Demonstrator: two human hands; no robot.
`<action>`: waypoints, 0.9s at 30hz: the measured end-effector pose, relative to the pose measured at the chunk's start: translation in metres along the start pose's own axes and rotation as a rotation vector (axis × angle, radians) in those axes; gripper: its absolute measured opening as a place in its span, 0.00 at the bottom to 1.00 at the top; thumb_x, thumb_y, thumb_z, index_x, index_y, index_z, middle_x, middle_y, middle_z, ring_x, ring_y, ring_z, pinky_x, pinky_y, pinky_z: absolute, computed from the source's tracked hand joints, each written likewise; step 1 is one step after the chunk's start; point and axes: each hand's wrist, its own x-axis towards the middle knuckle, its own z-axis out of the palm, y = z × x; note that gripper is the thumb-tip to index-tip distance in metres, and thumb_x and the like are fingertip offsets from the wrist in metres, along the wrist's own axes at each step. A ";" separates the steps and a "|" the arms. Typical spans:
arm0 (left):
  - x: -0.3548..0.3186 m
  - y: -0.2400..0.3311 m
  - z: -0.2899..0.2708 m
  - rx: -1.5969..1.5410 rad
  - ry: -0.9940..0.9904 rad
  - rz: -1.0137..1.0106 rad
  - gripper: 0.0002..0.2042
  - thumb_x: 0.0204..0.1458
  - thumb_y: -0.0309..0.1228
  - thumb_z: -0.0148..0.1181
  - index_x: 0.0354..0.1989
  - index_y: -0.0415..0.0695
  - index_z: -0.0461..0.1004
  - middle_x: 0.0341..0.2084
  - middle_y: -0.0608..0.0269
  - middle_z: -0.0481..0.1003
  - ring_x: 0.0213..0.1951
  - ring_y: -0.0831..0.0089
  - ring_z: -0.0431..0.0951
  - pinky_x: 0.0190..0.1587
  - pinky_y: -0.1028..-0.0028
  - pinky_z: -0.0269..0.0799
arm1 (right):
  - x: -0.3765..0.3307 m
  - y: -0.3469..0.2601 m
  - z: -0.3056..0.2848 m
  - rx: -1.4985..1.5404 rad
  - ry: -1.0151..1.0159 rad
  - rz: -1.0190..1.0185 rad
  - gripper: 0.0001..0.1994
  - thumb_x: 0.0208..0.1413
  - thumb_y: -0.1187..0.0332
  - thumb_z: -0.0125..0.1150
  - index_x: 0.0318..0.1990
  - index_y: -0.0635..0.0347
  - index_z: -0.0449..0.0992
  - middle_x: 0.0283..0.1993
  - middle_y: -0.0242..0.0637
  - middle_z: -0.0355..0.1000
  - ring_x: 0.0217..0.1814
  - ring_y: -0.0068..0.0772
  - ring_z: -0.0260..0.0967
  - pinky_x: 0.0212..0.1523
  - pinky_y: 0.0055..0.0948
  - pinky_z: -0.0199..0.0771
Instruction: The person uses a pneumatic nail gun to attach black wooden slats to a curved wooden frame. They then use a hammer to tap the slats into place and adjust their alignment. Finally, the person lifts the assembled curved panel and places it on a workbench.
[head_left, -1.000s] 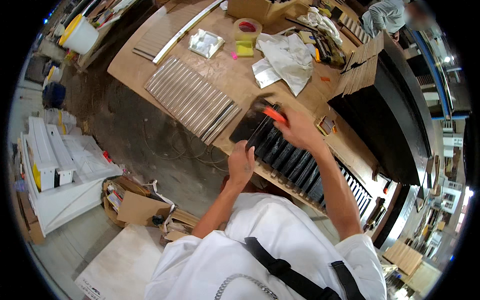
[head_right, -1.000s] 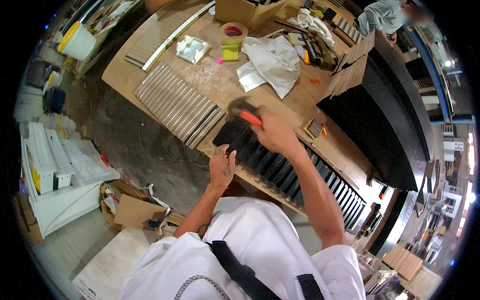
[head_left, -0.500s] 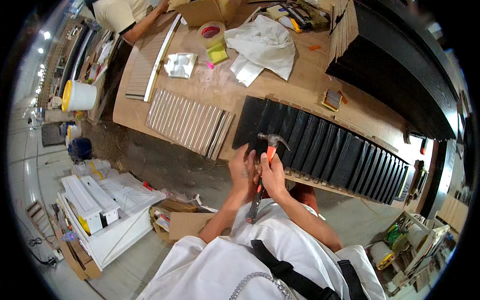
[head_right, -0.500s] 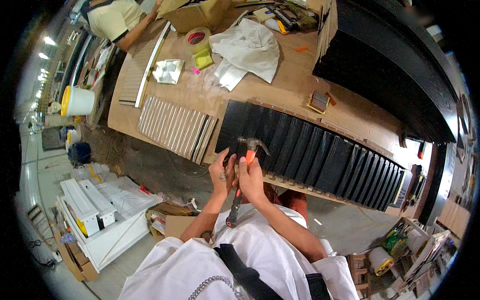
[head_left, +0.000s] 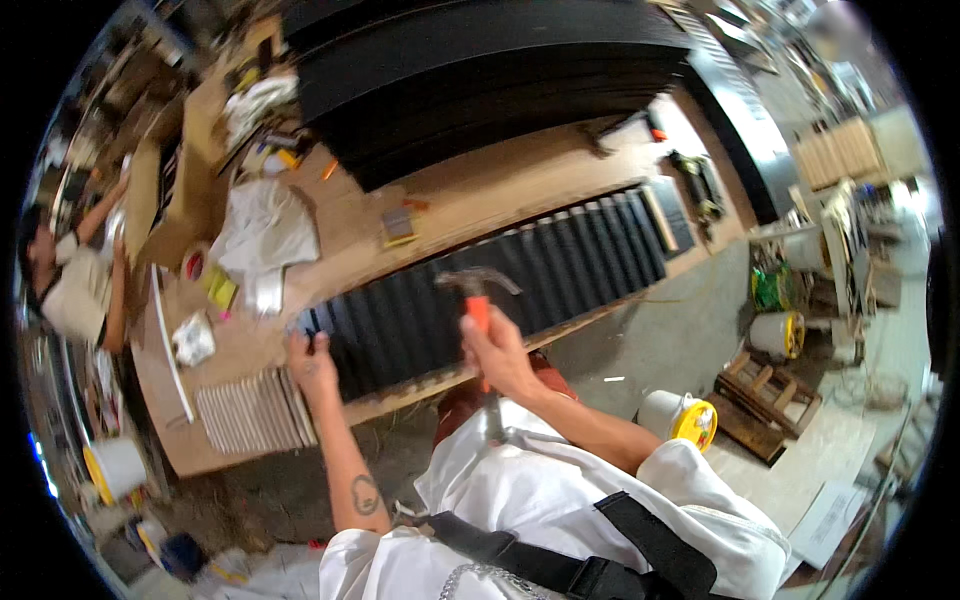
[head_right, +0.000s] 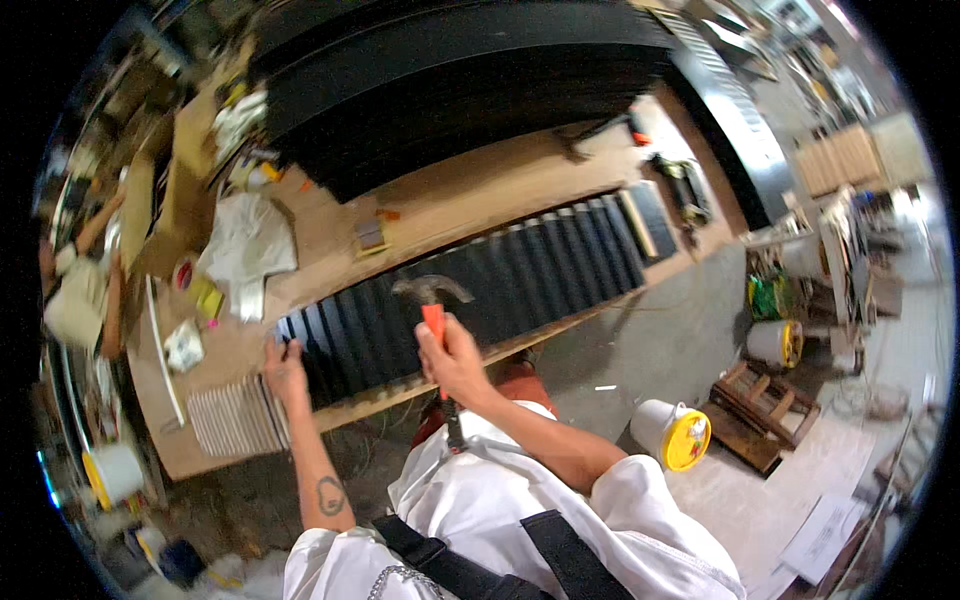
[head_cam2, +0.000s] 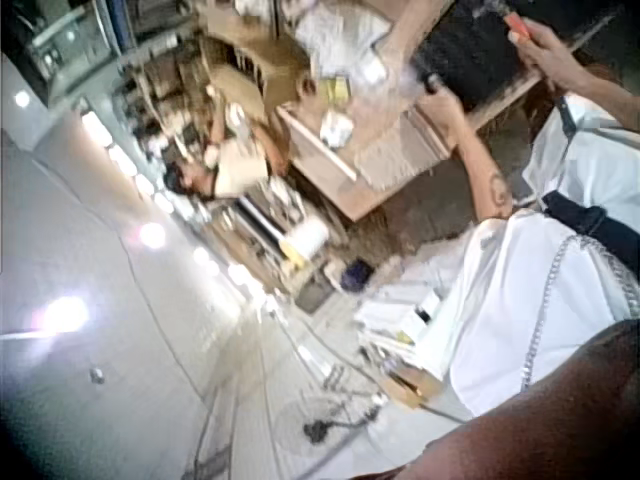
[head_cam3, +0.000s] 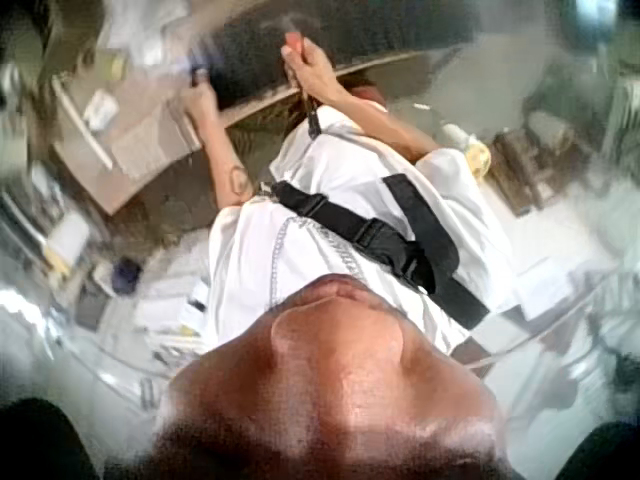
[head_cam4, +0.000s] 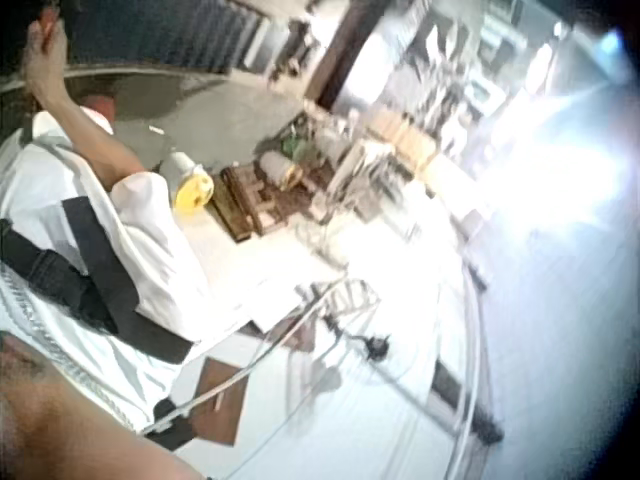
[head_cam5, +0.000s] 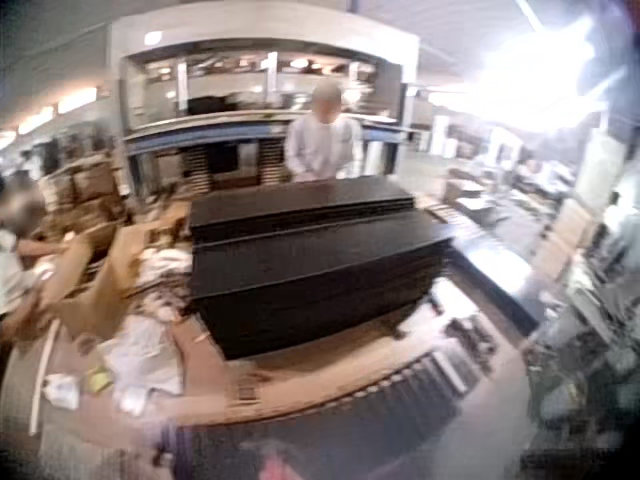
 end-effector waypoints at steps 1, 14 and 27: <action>0.016 -0.003 0.007 -0.008 0.027 -0.012 0.31 0.54 0.35 0.67 0.64 0.32 0.66 0.54 0.42 0.75 0.52 0.55 0.77 0.56 0.64 0.69 | -0.003 -0.013 -0.032 0.000 0.115 -0.060 0.09 0.69 0.62 0.51 0.39 0.56 0.64 0.23 0.24 0.61 0.19 0.15 0.59 0.18 0.21 0.61; -0.174 0.347 0.342 0.138 -0.599 1.846 0.20 0.48 0.28 0.66 0.52 0.46 0.74 0.54 0.55 0.73 0.57 0.54 0.72 0.57 0.56 0.68 | -0.090 -0.051 -0.390 -0.128 0.776 -0.277 0.17 0.69 0.54 0.53 0.47 0.60 0.74 0.22 0.20 0.59 0.20 0.11 0.54 0.19 0.17 0.53; -0.131 0.421 0.420 0.880 -1.101 1.894 0.18 0.52 0.25 0.61 0.52 0.43 0.71 0.49 0.55 0.73 0.53 0.55 0.72 0.55 0.63 0.71 | -0.110 -0.009 -0.475 -0.124 0.865 -0.122 0.12 0.68 0.59 0.55 0.38 0.59 0.72 0.22 0.21 0.61 0.21 0.12 0.56 0.21 0.19 0.55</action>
